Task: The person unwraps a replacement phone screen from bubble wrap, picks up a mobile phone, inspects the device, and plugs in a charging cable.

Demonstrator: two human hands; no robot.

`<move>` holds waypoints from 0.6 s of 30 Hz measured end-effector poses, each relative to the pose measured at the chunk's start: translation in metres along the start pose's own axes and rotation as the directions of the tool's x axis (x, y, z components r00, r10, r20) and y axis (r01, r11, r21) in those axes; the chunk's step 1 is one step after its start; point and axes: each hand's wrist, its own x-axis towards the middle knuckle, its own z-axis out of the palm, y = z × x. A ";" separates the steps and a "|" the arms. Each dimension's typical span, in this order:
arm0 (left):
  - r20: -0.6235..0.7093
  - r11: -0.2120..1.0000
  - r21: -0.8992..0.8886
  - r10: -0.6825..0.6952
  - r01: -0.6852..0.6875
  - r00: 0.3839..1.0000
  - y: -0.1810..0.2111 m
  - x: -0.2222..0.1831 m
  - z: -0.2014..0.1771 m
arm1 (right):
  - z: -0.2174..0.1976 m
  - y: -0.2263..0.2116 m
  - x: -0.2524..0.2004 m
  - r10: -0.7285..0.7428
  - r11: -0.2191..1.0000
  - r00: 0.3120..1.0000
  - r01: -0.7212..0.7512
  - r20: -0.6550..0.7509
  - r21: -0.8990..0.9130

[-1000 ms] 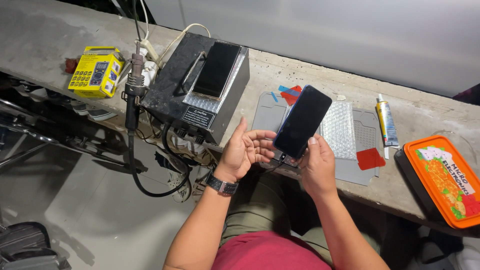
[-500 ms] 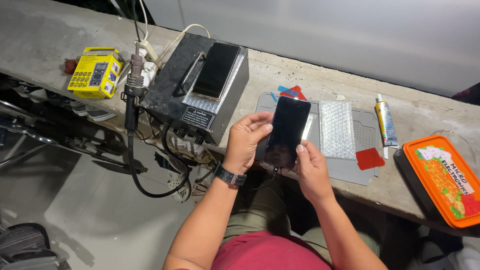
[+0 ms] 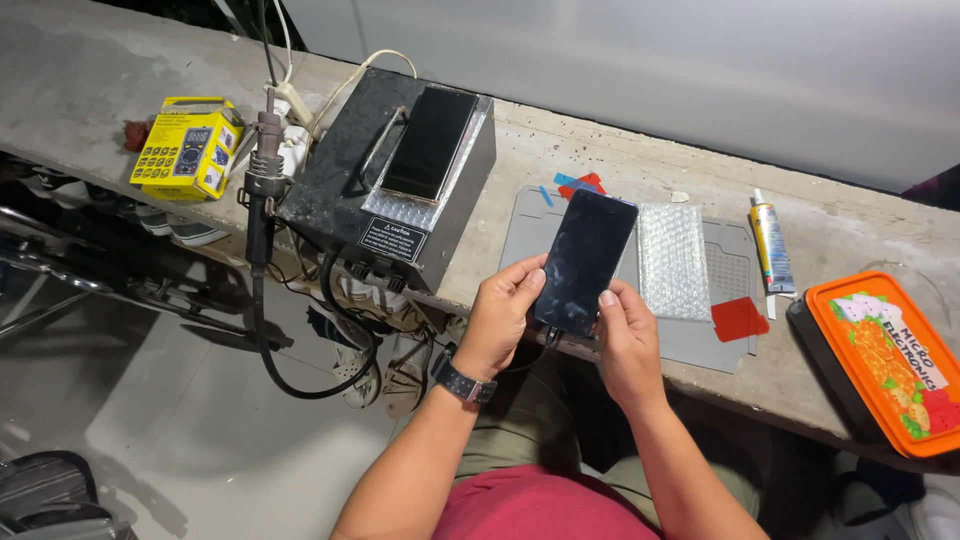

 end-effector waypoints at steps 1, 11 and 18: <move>0.002 1.000 0.000 -0.001 0.001 1.000 -0.001 -0.001 0.003 | 0.008 -0.014 0.000 0.000 1.000 1.000 0.000 -0.002 -0.001; -0.007 0.982 -0.153 -0.110 0.108 0.994 -0.017 -0.007 0.026 | 0.062 -0.089 0.018 0.273 0.829 0.962 -0.226 -0.018 0.511; 0.161 0.937 0.003 -0.346 0.350 0.925 0.018 -0.042 0.034 | 0.052 -0.099 0.046 0.280 0.809 0.958 -0.198 -0.067 0.553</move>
